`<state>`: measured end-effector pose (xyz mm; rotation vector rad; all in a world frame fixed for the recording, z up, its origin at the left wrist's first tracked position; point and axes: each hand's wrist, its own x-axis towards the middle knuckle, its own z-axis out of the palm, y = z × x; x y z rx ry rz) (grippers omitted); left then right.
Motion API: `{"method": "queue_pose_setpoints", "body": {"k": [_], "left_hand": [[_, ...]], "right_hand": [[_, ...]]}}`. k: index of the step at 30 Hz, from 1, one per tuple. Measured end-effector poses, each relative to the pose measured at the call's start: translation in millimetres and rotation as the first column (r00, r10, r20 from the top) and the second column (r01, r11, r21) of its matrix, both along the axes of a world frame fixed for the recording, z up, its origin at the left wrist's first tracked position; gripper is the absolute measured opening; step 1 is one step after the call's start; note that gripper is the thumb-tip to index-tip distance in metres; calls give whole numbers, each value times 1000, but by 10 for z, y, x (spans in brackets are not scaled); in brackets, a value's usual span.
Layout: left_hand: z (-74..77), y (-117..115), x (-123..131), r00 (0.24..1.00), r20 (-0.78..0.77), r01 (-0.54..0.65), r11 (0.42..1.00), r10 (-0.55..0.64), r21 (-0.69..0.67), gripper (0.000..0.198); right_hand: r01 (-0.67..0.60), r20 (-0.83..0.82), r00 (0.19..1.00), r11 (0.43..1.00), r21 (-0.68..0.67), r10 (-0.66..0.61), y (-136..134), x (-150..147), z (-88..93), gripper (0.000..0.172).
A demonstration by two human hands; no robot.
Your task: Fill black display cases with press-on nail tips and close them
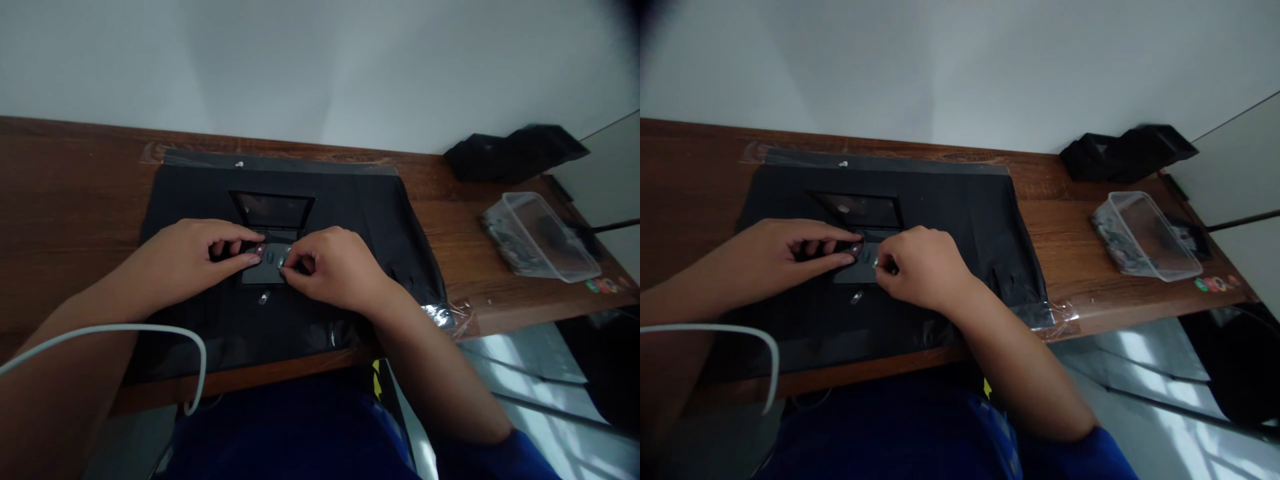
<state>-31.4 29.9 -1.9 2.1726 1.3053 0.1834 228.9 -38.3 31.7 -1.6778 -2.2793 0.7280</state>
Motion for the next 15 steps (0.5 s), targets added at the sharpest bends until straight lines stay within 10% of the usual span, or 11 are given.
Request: {"method": "queue_pose_setpoints", "body": {"k": [15], "left_hand": [[6, -6, 11, 999, -13, 33, 999, -32, 17, 57]], "right_hand": [[20, 22, 1000, 1000, 9, -20, -3, 34, 19, 13]]}}
